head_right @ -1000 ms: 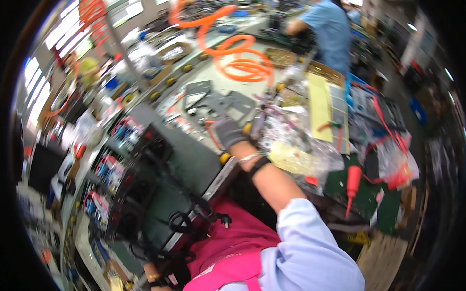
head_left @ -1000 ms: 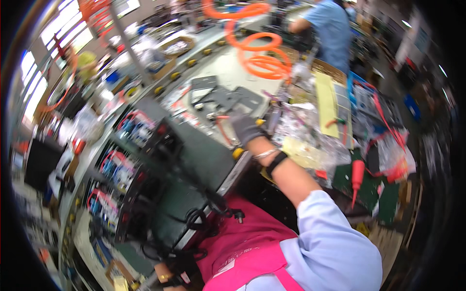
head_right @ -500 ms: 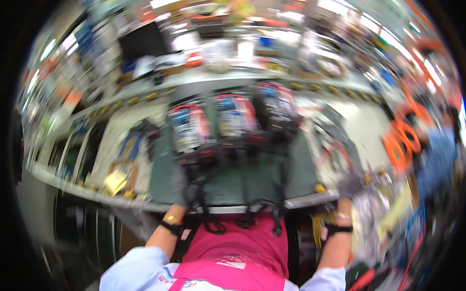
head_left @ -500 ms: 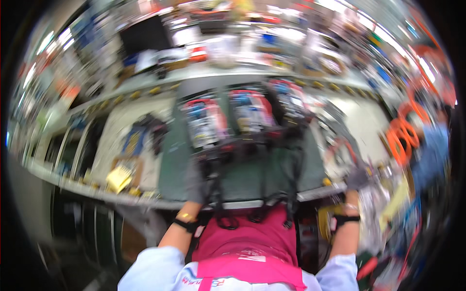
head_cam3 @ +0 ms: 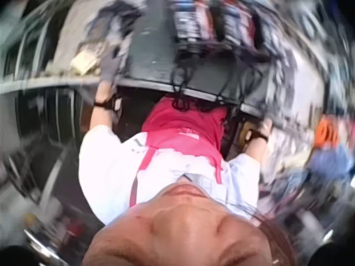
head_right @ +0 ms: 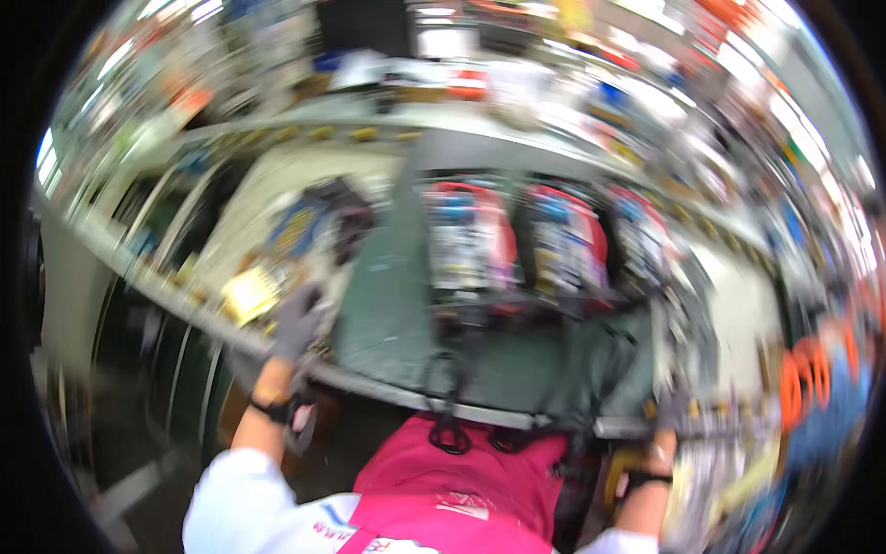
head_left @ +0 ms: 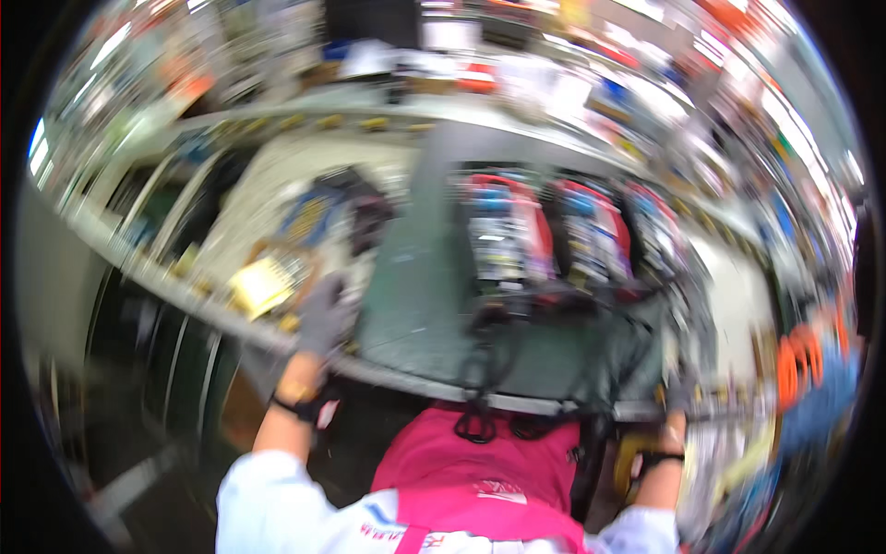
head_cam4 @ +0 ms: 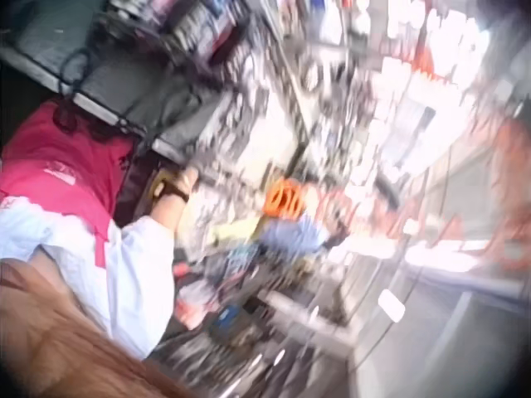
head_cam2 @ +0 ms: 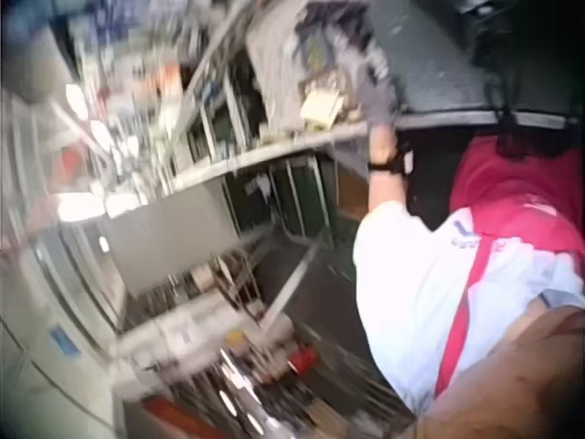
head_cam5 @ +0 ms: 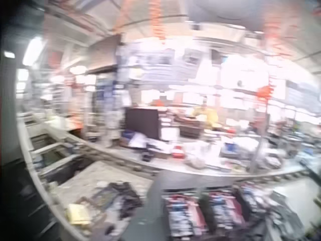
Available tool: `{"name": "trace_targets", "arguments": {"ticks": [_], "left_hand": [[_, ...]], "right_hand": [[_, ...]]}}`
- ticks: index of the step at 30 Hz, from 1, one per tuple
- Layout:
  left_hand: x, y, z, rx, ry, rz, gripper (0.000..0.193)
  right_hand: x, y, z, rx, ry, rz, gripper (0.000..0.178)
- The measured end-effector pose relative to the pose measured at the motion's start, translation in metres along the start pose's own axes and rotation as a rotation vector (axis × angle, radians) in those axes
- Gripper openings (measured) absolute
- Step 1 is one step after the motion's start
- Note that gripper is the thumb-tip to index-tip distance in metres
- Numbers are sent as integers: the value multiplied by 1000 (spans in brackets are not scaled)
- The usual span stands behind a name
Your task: Assembling electronic components and wiring inside housings on a factory line.
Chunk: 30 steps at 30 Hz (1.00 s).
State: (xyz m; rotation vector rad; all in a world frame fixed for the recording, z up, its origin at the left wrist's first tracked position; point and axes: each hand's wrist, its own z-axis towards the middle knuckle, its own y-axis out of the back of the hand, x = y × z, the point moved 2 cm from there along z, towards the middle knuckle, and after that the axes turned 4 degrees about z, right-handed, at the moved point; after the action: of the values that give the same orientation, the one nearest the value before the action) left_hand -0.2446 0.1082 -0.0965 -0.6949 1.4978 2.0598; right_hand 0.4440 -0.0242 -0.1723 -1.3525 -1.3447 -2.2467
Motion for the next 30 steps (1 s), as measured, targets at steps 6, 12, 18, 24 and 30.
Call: {"name": "trace_targets", "arguments": {"ticks": [6, 12, 18, 24, 30], "left_hand": [[-50, -48, -12, 146, -150, -292, 33], [-84, -84, -38, 190, -221, -315, 44], [-106, -90, -43, 9, -557, 309, 33], [-86, -96, -40, 21, -551, 372, 34], [-79, -102, -36, 77, -573, 453, 35]], "right_hand": [[114, 66, -124, -259, 346, -207, 22], [106, 202, -213, -418, 53, -520, 26], [8, 295, -246, -380, -618, -727, 36], [-54, 313, -189, -374, -891, -764, 92], [-64, 322, -168, -82, -965, -693, 97]]}}
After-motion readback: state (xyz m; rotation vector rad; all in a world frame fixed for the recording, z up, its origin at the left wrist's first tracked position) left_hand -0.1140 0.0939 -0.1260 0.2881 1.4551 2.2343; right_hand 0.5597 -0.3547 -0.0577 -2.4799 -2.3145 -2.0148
